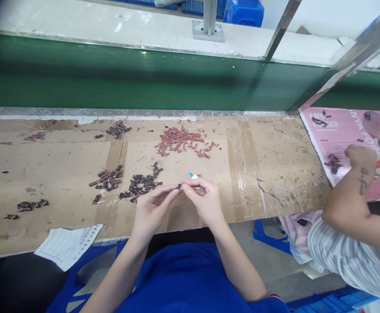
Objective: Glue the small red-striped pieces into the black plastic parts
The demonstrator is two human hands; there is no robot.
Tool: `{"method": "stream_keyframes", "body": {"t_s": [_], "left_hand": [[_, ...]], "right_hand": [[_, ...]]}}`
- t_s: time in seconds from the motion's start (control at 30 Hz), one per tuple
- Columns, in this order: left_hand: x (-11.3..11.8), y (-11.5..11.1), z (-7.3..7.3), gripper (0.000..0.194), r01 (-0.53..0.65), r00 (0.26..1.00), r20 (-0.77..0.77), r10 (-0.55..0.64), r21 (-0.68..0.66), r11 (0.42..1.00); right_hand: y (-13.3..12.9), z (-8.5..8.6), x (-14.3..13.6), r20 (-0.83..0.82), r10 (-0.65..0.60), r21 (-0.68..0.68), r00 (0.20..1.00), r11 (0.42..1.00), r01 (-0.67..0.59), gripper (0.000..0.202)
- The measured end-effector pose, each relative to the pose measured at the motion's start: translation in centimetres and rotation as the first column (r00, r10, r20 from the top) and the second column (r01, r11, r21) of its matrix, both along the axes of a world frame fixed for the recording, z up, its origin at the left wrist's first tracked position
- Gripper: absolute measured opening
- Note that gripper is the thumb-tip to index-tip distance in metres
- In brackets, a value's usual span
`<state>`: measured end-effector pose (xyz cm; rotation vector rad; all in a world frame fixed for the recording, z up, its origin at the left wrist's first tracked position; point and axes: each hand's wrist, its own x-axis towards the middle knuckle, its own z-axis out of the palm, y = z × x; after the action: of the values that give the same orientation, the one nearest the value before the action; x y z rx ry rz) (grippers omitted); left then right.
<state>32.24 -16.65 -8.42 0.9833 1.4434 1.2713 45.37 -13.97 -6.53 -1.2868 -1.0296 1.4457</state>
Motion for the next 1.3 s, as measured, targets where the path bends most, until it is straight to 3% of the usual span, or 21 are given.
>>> {"method": "stream_keyframes", "body": {"t_s": [0.57,0.83,0.97,1.07,1.17,1.23,1.3], "left_hand": [[-0.6,-0.4,1.2,0.022,0.115,0.993,0.035,-0.115,0.026,0.993],[-0.5,-0.9,2.5,0.02,0.136,0.989,0.05,-0.138,0.052,0.989],[-0.9,-1.4,2.9,0.022,0.147,0.986,0.082,-0.148,0.024,0.989],[-2.3,-1.3,2.3,0.024,0.19,0.982,0.004,-0.19,-0.013,0.982],[-5.5,-0.6,0.9,0.026,0.128,0.944,-0.304,-0.13,-0.028,0.991],[-8.3,0.0,-0.2,0.028,-0.016,0.81,-0.586,0.023,0.017,1.0],[-11.0,0.6,-1.2,0.031,-0.142,0.633,-0.759,0.152,0.079,0.987]], "right_hand": [[-0.6,-0.4,-0.3,-0.128,0.013,0.041,0.992,0.999,-0.008,0.015],[-0.7,-0.5,0.2,-0.316,-0.003,-0.187,0.949,0.981,-0.059,0.027],[-1.1,-0.4,-0.3,-0.339,0.057,-0.146,0.939,0.983,-0.113,0.026],[-1.2,-0.3,-0.5,-0.144,0.12,-0.014,0.982,0.992,-0.124,0.022],[-0.7,-0.5,0.1,0.279,0.027,0.249,0.96,0.963,-0.099,0.02],[-0.2,-1.0,1.1,0.53,-0.116,0.402,0.84,0.907,-0.129,0.024],[0.2,-1.8,2.4,0.687,-0.206,0.444,0.697,0.878,-0.178,0.032]]}}
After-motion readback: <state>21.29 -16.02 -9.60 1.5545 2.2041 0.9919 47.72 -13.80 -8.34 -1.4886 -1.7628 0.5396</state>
